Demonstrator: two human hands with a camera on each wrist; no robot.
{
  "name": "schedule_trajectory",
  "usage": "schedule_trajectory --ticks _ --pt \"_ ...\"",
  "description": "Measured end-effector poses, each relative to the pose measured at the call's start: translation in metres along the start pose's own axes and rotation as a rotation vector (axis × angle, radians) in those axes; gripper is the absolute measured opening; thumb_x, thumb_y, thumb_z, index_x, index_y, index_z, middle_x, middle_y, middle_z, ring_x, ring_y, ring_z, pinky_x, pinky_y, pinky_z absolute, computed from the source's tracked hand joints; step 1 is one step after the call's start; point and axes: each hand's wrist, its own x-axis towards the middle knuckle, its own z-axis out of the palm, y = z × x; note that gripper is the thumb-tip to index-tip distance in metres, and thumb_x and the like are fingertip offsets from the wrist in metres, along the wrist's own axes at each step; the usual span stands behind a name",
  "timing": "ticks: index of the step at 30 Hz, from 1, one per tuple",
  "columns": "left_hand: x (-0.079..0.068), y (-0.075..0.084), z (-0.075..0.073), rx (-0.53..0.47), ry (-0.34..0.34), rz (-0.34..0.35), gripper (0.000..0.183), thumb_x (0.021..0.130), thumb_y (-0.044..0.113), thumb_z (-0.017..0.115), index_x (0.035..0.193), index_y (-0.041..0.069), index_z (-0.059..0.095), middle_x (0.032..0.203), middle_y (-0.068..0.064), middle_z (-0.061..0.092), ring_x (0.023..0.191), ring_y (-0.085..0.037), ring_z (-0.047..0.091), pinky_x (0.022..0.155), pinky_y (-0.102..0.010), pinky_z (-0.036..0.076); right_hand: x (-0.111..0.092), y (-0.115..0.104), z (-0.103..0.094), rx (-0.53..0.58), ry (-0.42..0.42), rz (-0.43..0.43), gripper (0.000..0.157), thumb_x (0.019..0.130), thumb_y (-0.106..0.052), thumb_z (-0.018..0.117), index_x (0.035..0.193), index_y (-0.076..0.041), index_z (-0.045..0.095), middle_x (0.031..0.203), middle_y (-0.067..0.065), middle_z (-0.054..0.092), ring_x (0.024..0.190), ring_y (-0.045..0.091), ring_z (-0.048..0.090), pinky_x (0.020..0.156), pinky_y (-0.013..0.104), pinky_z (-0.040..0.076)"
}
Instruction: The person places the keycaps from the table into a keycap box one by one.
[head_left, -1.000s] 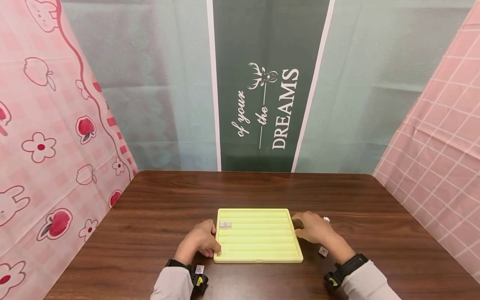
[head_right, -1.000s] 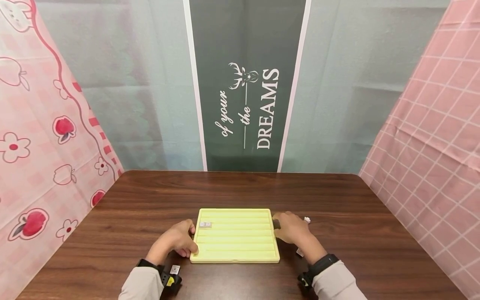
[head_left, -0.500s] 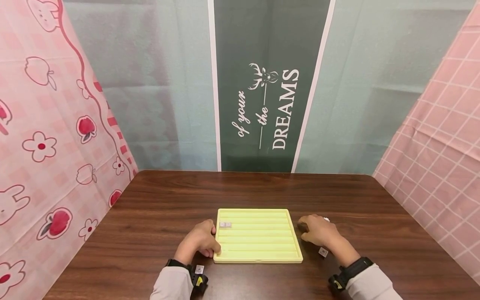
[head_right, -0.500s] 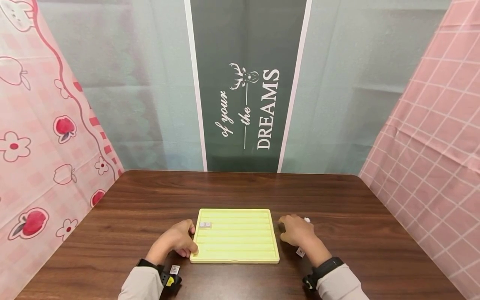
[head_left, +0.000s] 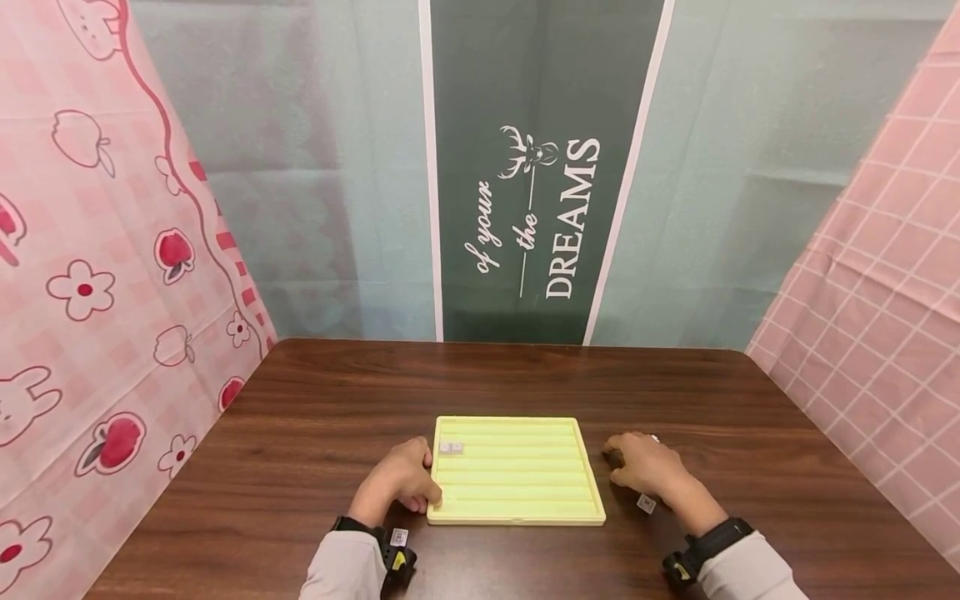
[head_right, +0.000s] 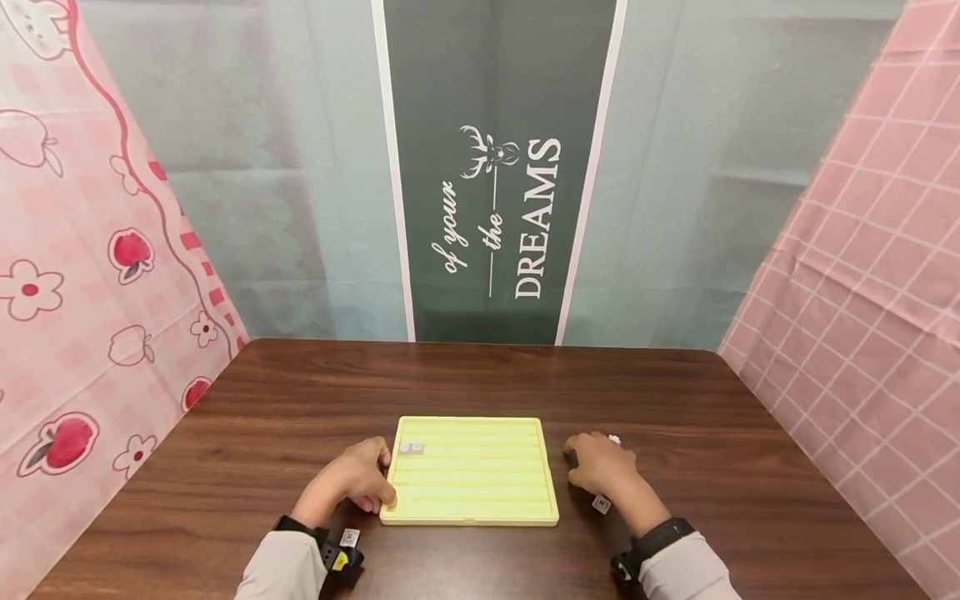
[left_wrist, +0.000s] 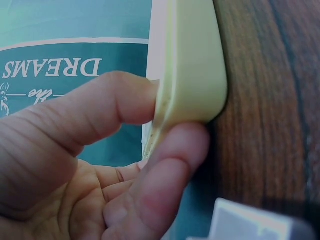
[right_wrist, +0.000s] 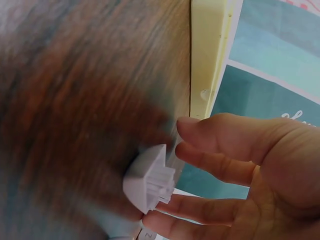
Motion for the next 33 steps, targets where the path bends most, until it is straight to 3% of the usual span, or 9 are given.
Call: schedule_trajectory --ticks 5,10,19,26,33 --pt "0.0010 -0.0011 0.0005 0.005 0.006 0.005 0.042 0.059 -0.010 0.073 0.086 0.001 0.043 0.058 -0.013 0.054 0.042 -0.015 0.054 0.041 -0.026 0.050 0.0002 0.0004 -0.0001 -0.030 0.004 0.013 0.035 0.072 -0.008 0.073 0.106 -0.008 0.066 0.106 0.017 0.061 0.089 0.036 0.058 0.056 0.048 0.046" --pt "0.0003 0.0004 -0.0003 -0.002 0.008 0.003 0.042 0.058 -0.010 0.073 0.085 0.001 0.043 0.057 -0.013 0.054 0.042 -0.015 0.054 0.040 -0.026 0.049 0.0010 -0.0003 -0.0001 -0.026 0.003 0.017 0.033 0.071 -0.003 0.071 0.103 -0.007 0.066 0.102 0.018 0.062 0.079 0.027 0.056 0.053 0.039 0.042" --pt "0.0018 -0.0027 0.0015 -0.003 0.001 0.003 0.042 0.059 -0.010 0.074 0.087 0.001 0.043 0.056 -0.013 0.055 0.041 -0.014 0.053 0.040 -0.026 0.049 0.0030 0.0017 0.0049 0.004 0.062 -0.060 0.027 0.062 0.012 0.061 0.084 -0.004 0.063 0.079 0.007 0.060 0.063 0.021 0.045 0.054 0.032 0.039" --pt "0.0024 -0.0016 0.0007 -0.006 0.004 -0.002 0.043 0.058 -0.010 0.074 0.086 0.001 0.043 0.055 -0.012 0.055 0.041 -0.014 0.053 0.040 -0.026 0.049 0.0008 0.0016 0.0065 0.022 0.121 -0.080 0.020 0.063 0.012 0.061 0.065 -0.008 0.057 0.062 0.000 0.053 0.055 0.017 0.046 0.047 0.030 0.041" --pt "0.0006 -0.0005 0.0000 -0.006 0.010 0.006 0.043 0.058 -0.010 0.074 0.086 0.001 0.043 0.056 -0.013 0.055 0.041 -0.015 0.054 0.040 -0.026 0.049 -0.0009 0.0006 0.0054 0.008 0.118 -0.043 0.019 0.065 0.008 0.062 0.066 -0.010 0.057 0.063 0.000 0.052 0.056 0.018 0.047 0.046 0.031 0.040"
